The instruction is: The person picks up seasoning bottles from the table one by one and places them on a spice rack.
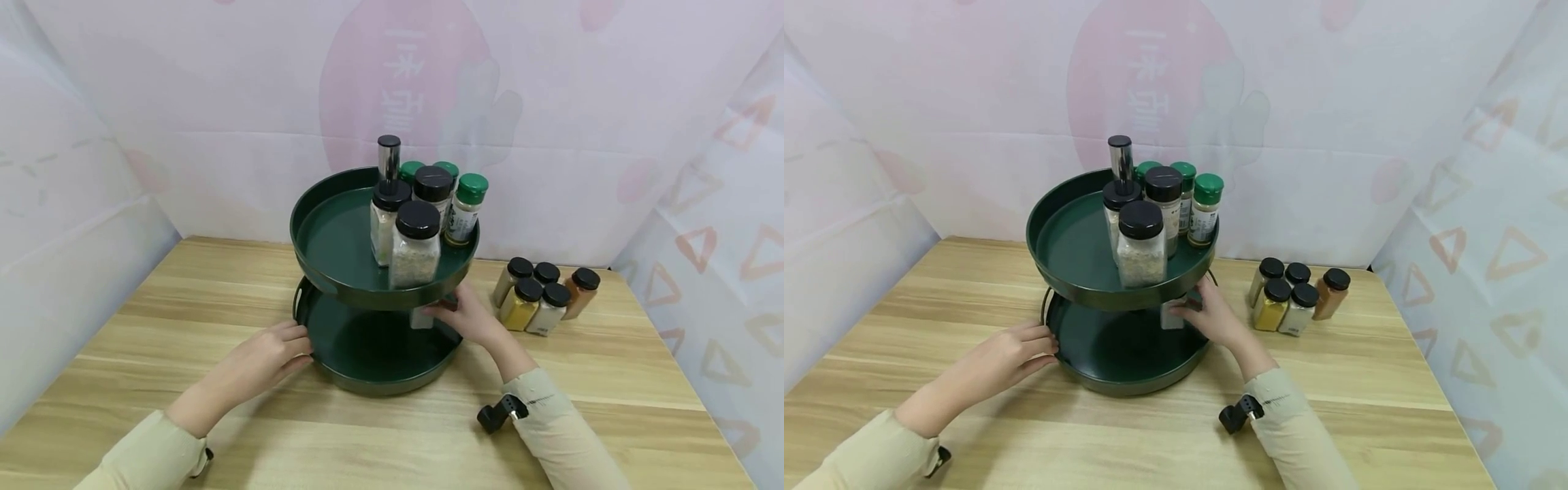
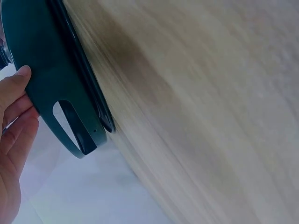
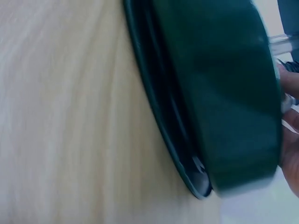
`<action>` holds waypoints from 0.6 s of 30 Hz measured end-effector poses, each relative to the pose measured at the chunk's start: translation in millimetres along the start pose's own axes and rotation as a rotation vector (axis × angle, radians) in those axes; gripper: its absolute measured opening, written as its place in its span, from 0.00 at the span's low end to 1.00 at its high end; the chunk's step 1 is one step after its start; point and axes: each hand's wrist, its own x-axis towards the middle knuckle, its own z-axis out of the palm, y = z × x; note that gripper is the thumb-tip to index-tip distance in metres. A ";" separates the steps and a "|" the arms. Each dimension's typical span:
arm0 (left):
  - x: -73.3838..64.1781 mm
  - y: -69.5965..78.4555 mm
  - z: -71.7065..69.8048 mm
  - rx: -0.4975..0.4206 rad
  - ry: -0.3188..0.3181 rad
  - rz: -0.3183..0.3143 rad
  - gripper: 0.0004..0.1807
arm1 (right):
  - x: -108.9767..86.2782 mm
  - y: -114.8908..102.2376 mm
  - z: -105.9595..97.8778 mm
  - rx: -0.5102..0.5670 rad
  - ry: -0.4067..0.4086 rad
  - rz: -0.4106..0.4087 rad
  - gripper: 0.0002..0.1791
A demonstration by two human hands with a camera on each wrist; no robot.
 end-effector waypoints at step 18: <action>-3.5 -6.4 1.1 -0.066 0.037 0.005 0.13 | -76.2 -14.0 -107.5 -0.205 0.322 -0.046 0.32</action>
